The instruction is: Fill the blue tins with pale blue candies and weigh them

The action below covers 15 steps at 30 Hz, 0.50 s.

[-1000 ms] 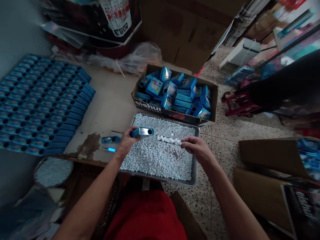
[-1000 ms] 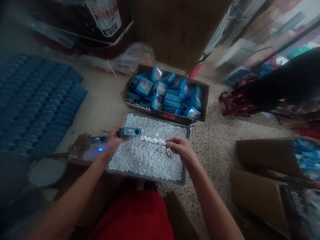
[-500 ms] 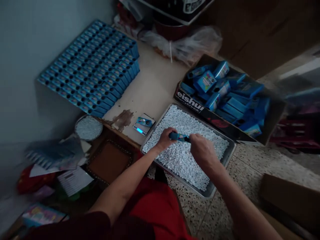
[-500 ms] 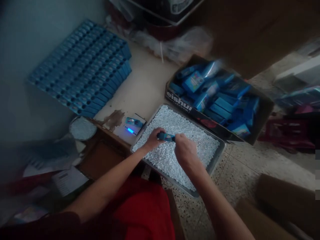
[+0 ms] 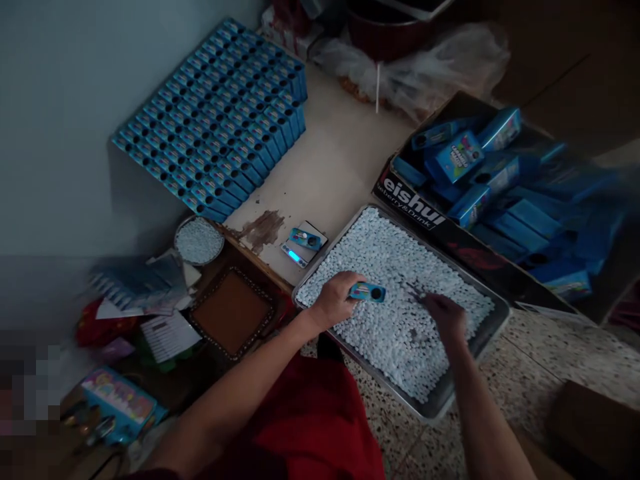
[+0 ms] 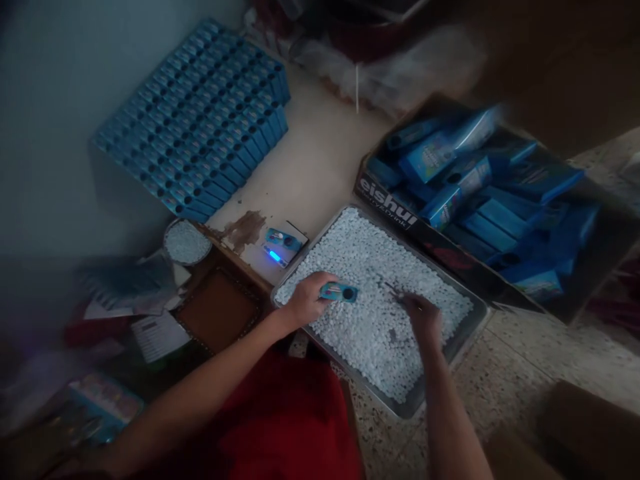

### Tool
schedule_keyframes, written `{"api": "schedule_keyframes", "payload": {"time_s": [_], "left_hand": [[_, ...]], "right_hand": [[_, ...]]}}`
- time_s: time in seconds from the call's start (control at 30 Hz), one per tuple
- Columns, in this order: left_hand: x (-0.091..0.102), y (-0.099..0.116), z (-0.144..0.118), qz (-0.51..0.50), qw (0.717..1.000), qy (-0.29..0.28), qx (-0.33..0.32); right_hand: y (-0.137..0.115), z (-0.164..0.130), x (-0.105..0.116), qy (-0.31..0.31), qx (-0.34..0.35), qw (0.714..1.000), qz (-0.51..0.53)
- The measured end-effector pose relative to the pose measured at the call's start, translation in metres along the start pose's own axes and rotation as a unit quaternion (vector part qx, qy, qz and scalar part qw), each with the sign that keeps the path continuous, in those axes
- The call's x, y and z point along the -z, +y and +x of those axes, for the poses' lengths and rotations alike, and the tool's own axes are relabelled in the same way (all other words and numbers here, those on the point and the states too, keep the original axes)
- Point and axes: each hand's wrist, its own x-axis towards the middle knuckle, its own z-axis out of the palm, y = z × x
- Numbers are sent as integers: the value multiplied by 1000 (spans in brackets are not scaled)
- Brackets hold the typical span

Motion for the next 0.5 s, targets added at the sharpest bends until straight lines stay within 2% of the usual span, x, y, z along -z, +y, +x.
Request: {"api": "schedule_keyframes", "payload": {"time_s": [0.07, 0.1, 0.17, 0.23, 0.3, 0.5], "left_hand": [[12, 1, -15, 22, 998, 34, 39], [18, 1, -21, 35, 997, 49, 58], [28, 0, -30, 62, 991, 77, 95], [34, -3, -31, 90, 983, 96, 125], [35, -5, -26, 112, 978, 106, 140], [32, 2, 5, 136, 978, 112, 113]], "right_hand": [[-28, 23, -46, -24, -47, 993, 104], [-38, 31, -61, -31, -59, 989, 133], [-50, 36, -74, -40, -81, 978, 189], [-55, 31, -69, -49, -92, 968, 229], [-60, 20, -53, -62, -99, 958, 260], [-102, -8, 7, -121, -93, 936, 316]]}}
